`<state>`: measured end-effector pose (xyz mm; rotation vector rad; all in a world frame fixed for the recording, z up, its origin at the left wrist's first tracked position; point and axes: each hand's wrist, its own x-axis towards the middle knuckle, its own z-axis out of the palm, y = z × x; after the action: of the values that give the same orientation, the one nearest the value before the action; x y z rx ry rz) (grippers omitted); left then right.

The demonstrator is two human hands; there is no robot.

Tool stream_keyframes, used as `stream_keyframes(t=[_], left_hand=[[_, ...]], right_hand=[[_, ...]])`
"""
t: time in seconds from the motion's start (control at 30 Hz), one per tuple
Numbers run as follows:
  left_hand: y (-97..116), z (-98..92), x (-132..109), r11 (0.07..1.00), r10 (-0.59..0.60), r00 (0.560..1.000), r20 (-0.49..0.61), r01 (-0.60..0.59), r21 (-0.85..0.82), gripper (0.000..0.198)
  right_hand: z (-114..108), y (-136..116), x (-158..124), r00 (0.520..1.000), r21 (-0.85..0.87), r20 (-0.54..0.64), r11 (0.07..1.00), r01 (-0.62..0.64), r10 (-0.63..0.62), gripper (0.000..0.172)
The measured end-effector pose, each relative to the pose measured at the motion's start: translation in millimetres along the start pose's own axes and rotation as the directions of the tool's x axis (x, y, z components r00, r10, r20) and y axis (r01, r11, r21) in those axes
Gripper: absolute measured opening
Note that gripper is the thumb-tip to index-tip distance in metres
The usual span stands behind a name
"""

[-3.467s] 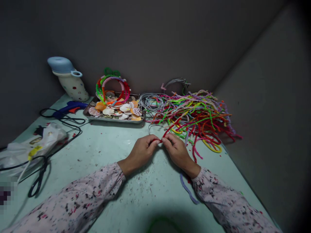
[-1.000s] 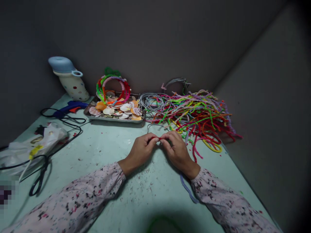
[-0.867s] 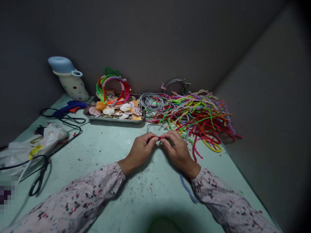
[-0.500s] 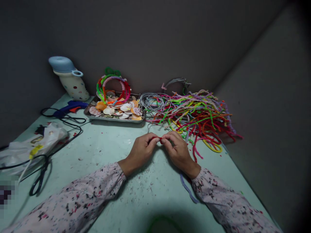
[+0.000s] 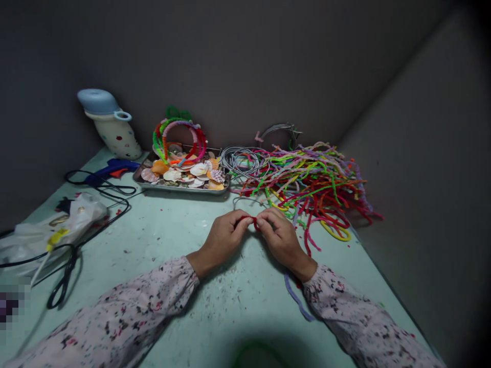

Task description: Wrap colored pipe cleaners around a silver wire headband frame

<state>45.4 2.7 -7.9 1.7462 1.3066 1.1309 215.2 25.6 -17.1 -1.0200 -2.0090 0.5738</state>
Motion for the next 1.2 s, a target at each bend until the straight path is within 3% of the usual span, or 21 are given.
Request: stream_keyframes(t=[0.23,0.73,1.2], left_hand=[[-2,1.5,0,0.998,-0.023,1.0,-0.001,0.023,-0.062,0.023],[-9,2.6,3,0.919,-0.153,0.982,0.113,0.183,-0.35,0.03],[-10,1.0,7,0.907,-0.216,0.972,0.095,0.236,-0.348,0.028]], right_hand=[[1,1,0,1.0,0.009,-0.02,1.0,-0.009,0.009,0.017],[2,-2,-1,0.998,-0.002,-0.059,1.0,0.022,-0.022,0.01],[3,-3,-1,0.994,-0.014,-0.078,0.997,0.073,-0.074,0.006]])
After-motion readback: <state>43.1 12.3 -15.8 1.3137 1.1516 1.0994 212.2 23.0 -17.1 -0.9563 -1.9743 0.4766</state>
